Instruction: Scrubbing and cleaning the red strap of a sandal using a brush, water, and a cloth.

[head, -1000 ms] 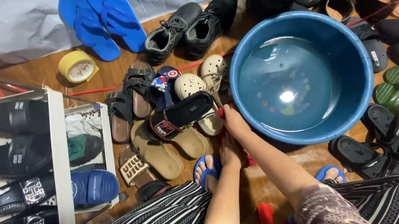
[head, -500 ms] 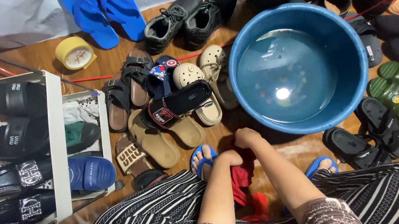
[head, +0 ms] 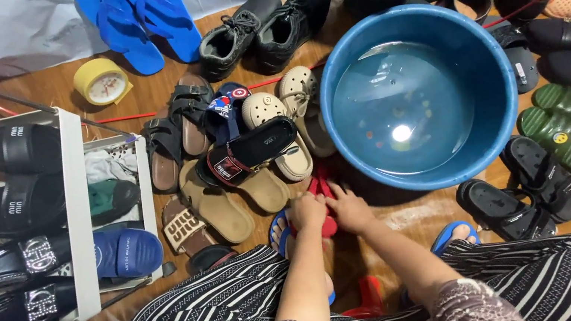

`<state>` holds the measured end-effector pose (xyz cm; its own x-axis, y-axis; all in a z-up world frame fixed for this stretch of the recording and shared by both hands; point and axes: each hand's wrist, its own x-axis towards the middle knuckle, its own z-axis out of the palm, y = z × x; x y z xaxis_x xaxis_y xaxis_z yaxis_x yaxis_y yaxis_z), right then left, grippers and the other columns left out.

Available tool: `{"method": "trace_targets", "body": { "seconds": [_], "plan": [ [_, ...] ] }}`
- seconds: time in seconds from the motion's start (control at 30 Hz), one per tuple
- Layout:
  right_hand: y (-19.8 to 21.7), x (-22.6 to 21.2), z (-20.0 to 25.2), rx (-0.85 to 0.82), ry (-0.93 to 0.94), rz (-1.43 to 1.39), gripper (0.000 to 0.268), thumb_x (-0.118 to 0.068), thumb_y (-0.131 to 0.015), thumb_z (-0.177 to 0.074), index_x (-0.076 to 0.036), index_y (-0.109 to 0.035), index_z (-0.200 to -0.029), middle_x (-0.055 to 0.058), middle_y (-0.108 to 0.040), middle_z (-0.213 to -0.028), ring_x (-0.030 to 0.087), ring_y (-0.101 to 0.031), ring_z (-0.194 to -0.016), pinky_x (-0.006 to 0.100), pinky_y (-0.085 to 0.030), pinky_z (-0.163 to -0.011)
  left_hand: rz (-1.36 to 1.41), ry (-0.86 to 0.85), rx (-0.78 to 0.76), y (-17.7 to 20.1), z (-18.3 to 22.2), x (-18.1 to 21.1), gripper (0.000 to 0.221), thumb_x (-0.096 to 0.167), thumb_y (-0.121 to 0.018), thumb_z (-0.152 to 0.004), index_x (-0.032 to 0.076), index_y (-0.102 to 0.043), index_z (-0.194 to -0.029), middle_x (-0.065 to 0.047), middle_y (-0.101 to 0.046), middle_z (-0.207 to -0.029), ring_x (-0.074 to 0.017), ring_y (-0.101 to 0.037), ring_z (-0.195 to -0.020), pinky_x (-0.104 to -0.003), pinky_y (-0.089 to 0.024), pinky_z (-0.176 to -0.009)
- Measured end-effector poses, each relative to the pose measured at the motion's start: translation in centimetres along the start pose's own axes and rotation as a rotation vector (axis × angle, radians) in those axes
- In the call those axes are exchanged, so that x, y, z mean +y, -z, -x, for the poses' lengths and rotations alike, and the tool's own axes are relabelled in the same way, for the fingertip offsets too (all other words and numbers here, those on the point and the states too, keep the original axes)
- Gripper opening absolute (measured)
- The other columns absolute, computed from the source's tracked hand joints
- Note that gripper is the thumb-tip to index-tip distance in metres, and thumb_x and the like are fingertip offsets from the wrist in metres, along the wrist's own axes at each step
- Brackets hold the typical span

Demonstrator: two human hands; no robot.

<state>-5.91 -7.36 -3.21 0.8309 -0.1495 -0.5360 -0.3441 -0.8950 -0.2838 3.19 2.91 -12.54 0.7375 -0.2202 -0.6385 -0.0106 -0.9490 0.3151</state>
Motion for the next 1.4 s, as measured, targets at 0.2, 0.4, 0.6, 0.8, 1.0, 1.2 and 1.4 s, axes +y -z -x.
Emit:
{"method": "trace_targets", "body": {
  "seconds": [0.2,0.4,0.6,0.8,1.0,1.2,1.4],
  "plan": [
    [-7.0,8.1,-0.4,0.036,0.215,0.293,0.041,-0.020,-0.053,-0.095,-0.020,-0.067,-0.134,0.013,-0.048,-0.153,0.034,-0.071,-0.110,0.042,-0.064,-0.084,-0.221,-0.425,-0.699,7.7,8.5,4.3,0.082,0.047,-0.069,-0.076,-0.009,-0.059,-0.135,-0.030,-0.051,-0.150,-0.0488,-0.044,-0.142,-0.060,-0.037,-0.119],
    [-6.0,10.3,4.9,0.319,-0.140,0.253,0.023,-0.022,-0.052,-0.090,-0.024,-0.075,-0.086,0.001,-0.074,-0.084,0.025,-0.073,-0.070,0.043,-0.059,-0.060,-0.326,-0.478,-0.409,2.8,10.1,6.0,0.089,0.041,-0.081,-0.081,0.006,-0.040,-0.152,-0.019,-0.030,-0.164,-0.0422,-0.034,-0.148,-0.062,-0.039,-0.115],
    [-6.0,17.5,6.2,0.235,-0.869,-0.386,0.042,-0.021,-0.044,-0.094,0.002,-0.073,-0.113,0.019,-0.059,-0.141,0.044,-0.065,-0.116,0.061,-0.048,-0.098,-0.519,-0.532,-0.398,0.1,8.8,5.8,0.084,0.038,-0.072,-0.091,0.015,-0.028,-0.160,-0.014,-0.035,-0.161,-0.0325,-0.033,-0.149,-0.064,-0.027,-0.119],
    [-3.3,7.0,6.2,-0.043,-0.559,-0.347,0.087,-0.053,-0.075,-0.081,-0.024,-0.042,-0.156,0.015,-0.043,-0.156,0.049,-0.021,-0.152,0.076,-0.016,-0.115,-0.786,-0.536,-0.490,-4.8,3.3,0.4,0.061,0.038,-0.088,-0.076,0.007,-0.071,-0.125,-0.017,-0.065,-0.132,-0.0389,-0.059,-0.129,-0.056,-0.048,-0.106],
    [-9.0,14.6,5.0,0.299,-0.812,-0.494,0.036,-0.029,-0.048,-0.103,-0.008,-0.072,-0.118,0.015,-0.056,-0.128,0.041,-0.058,-0.117,0.059,-0.058,-0.090,-0.533,-0.458,-0.476,2.1,9.2,6.2,0.051,0.031,-0.079,-0.088,0.002,-0.066,-0.129,-0.019,-0.063,-0.140,-0.0348,-0.058,-0.134,-0.049,-0.047,-0.112],
    [-2.4,17.4,10.4,0.635,-1.338,-0.803,0.071,-0.049,-0.081,-0.076,-0.002,-0.058,-0.125,0.026,-0.052,-0.124,0.048,-0.057,-0.121,0.057,-0.052,-0.098,-0.450,-0.600,-0.317,0.9,11.2,11.2,0.067,0.039,-0.078,-0.087,0.008,-0.050,-0.140,-0.020,-0.049,-0.138,-0.0375,-0.048,-0.136,-0.054,-0.046,-0.109],
    [-5.3,19.7,9.4,0.801,-1.536,-1.305,0.121,-0.053,-0.088,-0.071,-0.017,-0.017,-0.163,0.032,-0.026,-0.158,0.043,-0.024,-0.151,0.049,-0.019,-0.127,-0.568,-0.700,-0.437,3.4,17.5,15.5,0.076,0.042,-0.071,-0.094,0.005,-0.037,-0.152,-0.023,-0.041,-0.151,-0.0374,-0.035,-0.145,-0.056,-0.026,-0.123]
  ]
}}
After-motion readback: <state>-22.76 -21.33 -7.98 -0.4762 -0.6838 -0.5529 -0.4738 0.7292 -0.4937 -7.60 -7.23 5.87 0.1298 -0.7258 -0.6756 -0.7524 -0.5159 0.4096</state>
